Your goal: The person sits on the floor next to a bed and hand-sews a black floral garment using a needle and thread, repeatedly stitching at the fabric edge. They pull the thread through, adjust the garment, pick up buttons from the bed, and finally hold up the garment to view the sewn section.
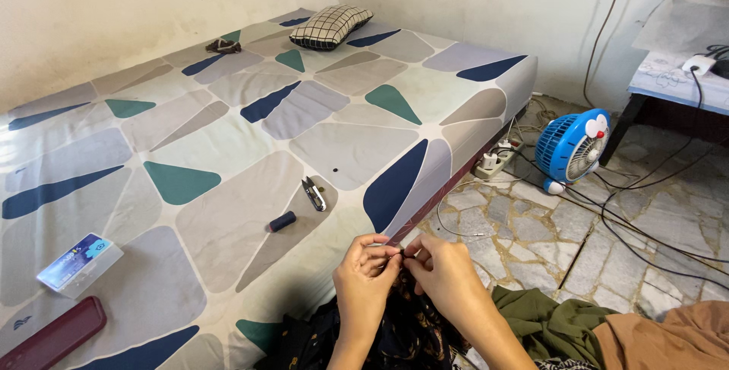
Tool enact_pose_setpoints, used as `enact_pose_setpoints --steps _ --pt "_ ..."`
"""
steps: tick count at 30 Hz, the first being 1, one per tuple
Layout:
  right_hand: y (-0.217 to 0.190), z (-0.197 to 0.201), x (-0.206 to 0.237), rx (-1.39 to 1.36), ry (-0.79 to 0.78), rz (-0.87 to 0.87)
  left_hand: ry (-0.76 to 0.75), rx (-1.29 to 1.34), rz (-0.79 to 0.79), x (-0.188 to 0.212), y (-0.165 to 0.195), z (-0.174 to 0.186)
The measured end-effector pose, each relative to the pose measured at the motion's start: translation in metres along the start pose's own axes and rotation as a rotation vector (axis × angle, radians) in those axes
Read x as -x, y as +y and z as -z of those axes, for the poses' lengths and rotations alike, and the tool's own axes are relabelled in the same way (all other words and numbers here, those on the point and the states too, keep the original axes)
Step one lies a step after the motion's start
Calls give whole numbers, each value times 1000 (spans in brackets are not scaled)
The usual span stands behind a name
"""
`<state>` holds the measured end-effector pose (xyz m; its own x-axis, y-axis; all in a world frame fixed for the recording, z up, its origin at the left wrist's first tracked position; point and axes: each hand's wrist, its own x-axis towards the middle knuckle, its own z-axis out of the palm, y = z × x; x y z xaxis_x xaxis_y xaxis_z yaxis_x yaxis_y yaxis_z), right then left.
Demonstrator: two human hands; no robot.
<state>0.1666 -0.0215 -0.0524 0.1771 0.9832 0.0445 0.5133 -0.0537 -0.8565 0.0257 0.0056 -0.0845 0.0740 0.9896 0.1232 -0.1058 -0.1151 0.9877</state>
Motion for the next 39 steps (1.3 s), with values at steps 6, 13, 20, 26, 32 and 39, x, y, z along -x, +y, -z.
enact_pose_setpoints --steps 6,13,20,26,32,39 --pt "24 -8 -17 -356 -18 -4 -18 -69 -94 1 -8 3" --pt "55 0 -39 -124 35 22 -123 27 -127 -1 -22 7" --pt "85 5 -57 -438 -433 -61 -201 36 -133 0 -22 10" --pt "100 -4 -58 -702 -545 -270 -216 -37 -44 0 -13 13" --pt "121 -19 -68 -1045 -558 -443 -272 108 97 -1 -5 17" --pt "121 -40 -95 -1626 -303 -701 -337 352 243 7 14 19"
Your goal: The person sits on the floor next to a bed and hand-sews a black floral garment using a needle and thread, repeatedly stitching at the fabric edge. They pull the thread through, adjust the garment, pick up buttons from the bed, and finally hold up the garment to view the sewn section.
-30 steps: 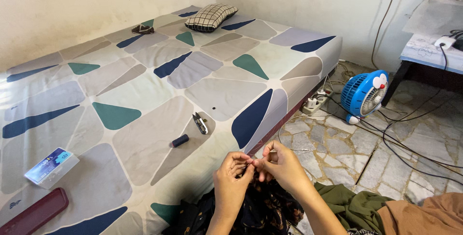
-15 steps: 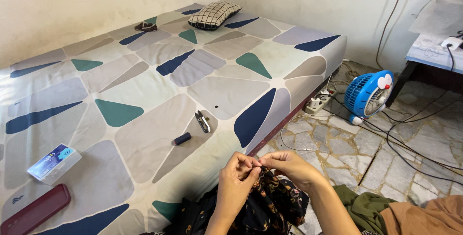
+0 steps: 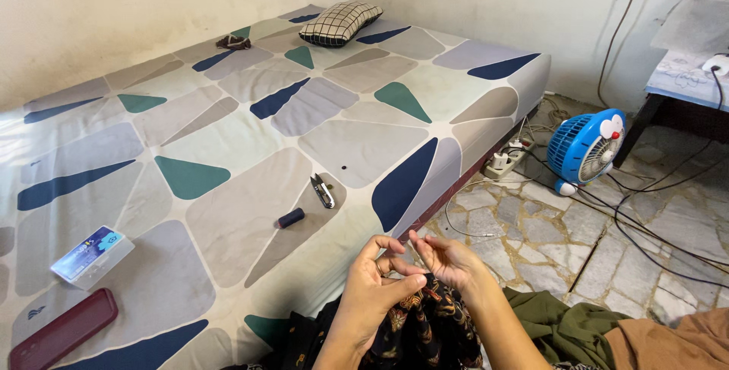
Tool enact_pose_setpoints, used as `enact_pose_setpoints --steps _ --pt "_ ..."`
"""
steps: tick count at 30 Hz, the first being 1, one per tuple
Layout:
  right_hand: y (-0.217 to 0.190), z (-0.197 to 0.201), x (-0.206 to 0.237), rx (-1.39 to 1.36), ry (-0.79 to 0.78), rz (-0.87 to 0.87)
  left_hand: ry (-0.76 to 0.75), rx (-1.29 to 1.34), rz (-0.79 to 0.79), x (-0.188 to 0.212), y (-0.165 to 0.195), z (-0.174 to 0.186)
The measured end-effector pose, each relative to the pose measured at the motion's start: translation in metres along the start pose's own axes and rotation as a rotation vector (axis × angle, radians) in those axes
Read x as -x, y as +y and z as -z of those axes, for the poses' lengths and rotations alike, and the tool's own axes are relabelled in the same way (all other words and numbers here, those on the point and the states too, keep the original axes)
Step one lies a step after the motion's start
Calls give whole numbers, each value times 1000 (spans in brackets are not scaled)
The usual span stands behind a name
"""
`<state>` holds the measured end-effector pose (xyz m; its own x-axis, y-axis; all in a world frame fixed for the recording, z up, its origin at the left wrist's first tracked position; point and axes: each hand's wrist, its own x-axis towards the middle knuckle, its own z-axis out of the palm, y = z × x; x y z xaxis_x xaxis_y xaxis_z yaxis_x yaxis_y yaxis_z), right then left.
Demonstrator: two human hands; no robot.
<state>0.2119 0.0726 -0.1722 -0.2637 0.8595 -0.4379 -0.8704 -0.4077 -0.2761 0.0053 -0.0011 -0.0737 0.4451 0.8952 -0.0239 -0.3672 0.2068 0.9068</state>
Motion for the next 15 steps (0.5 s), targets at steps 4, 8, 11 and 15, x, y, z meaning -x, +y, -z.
enact_pose_setpoints --steps 4,8,11,15 --pt "19 -12 -3 56 173 127 -57 -2 -87 12 19 -14" --pt "36 -11 12 274 268 85 -16 -51 10 26 38 -27" --pt "46 -2 28 389 295 109 -3 -42 29 31 46 -33" --pt "47 7 32 639 202 267 23 -64 42 32 49 -34"
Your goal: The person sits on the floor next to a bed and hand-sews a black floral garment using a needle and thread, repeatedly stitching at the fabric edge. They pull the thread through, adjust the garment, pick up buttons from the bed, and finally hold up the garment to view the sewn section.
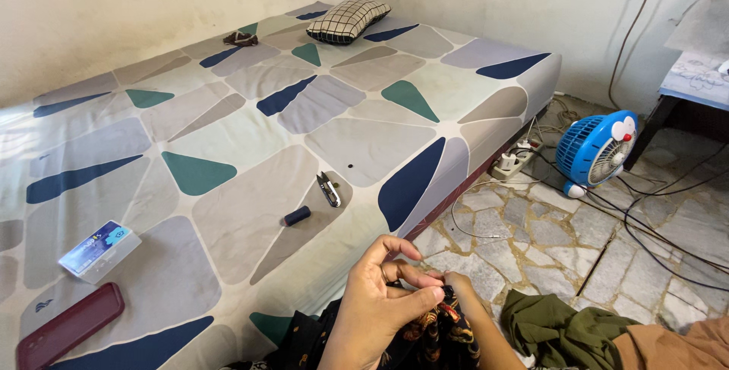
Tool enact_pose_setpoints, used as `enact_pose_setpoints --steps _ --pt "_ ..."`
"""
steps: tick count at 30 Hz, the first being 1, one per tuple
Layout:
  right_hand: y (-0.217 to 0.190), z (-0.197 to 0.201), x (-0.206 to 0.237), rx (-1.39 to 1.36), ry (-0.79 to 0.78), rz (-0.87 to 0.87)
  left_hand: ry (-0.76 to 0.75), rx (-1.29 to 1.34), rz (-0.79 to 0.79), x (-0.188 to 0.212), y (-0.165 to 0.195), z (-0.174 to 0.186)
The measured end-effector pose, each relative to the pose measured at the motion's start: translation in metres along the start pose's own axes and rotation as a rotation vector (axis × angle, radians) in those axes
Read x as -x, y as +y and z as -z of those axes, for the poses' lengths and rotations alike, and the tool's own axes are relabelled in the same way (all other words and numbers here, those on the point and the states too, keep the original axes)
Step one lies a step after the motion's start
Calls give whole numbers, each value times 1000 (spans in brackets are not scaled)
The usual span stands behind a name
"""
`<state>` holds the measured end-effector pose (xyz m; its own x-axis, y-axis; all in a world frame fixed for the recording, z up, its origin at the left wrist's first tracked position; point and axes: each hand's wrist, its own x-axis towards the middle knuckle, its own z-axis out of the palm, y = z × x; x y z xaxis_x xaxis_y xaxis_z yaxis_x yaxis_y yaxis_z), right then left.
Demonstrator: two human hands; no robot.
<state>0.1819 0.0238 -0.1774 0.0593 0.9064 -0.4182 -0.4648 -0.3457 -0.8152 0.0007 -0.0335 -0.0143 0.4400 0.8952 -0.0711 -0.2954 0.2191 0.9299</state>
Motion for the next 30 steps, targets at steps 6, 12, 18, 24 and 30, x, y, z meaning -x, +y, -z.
enact_pose_setpoints --steps 6,12,18,24,30 --pt "-2 -3 -19 117 489 265 19 -30 46 -3 -2 3" --pt "-28 18 -26 443 624 667 42 -77 71 -7 3 9" --pt "-75 18 14 507 82 808 40 -92 69 -11 0 10" --pt "-80 0 82 677 -218 832 65 -87 55 -15 -5 14" --pt "-77 -12 88 627 -238 789 55 -63 21 -14 -5 13"
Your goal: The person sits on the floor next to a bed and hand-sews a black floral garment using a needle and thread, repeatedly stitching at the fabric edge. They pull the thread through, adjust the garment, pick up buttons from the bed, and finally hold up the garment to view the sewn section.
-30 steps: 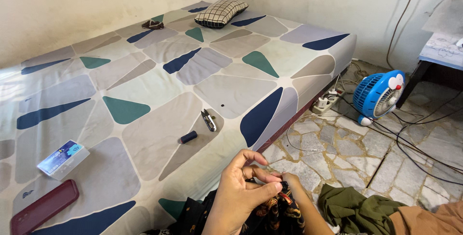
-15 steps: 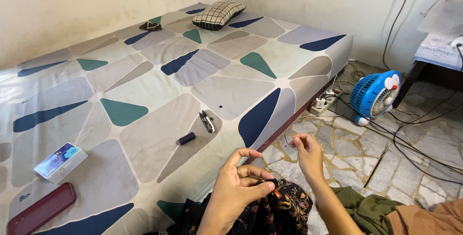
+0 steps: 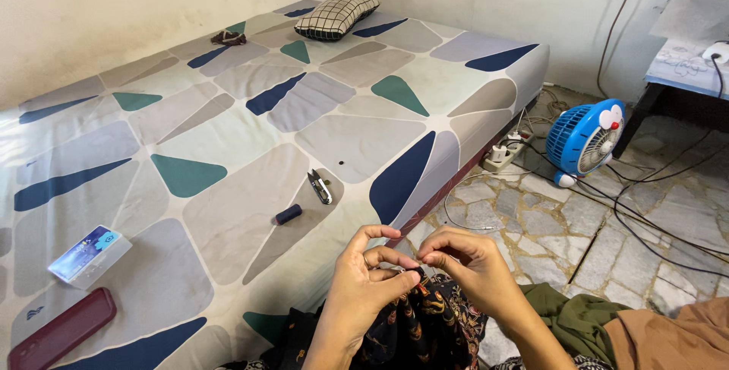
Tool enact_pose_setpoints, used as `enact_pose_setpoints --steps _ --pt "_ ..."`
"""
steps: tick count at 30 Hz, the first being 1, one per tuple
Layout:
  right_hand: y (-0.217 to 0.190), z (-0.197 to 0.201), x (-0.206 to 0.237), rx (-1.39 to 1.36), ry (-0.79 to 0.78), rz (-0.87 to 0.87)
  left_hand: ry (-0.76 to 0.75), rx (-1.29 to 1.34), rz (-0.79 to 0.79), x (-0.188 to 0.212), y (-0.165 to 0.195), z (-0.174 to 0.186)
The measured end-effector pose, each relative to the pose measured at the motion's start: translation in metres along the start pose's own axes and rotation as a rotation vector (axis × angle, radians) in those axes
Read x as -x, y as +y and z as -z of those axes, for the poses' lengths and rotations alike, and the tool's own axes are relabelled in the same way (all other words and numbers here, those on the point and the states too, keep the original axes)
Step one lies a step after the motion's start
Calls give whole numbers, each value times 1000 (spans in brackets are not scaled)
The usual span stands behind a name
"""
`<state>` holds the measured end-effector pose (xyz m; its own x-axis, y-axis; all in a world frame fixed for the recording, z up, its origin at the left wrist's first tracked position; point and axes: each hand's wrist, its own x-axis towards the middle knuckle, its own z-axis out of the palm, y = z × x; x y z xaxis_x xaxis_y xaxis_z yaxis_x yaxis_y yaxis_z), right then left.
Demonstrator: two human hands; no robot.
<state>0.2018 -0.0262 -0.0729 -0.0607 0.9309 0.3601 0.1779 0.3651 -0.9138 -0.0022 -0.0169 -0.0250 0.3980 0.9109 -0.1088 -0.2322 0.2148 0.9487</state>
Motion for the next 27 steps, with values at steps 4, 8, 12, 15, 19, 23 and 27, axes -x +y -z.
enact_pose_setpoints --steps 4,8,12,15,19,23,27 --pt "5 -5 3 29 -15 -23 25 -36 13 1 2 2" --pt "8 -5 6 -117 -26 -48 21 -24 4 0 2 2" --pt "8 -4 7 -80 -31 -51 20 -22 10 -1 -1 2" --pt "9 -3 8 -71 -33 -60 20 -12 8 -2 -2 2" --pt "12 -5 10 -60 -25 -108 31 -15 15 -5 -6 4" --pt "12 -6 10 -52 -2 -158 42 12 21 -10 -10 7" --pt "10 -6 13 38 20 -84 55 27 6 -13 -15 8"
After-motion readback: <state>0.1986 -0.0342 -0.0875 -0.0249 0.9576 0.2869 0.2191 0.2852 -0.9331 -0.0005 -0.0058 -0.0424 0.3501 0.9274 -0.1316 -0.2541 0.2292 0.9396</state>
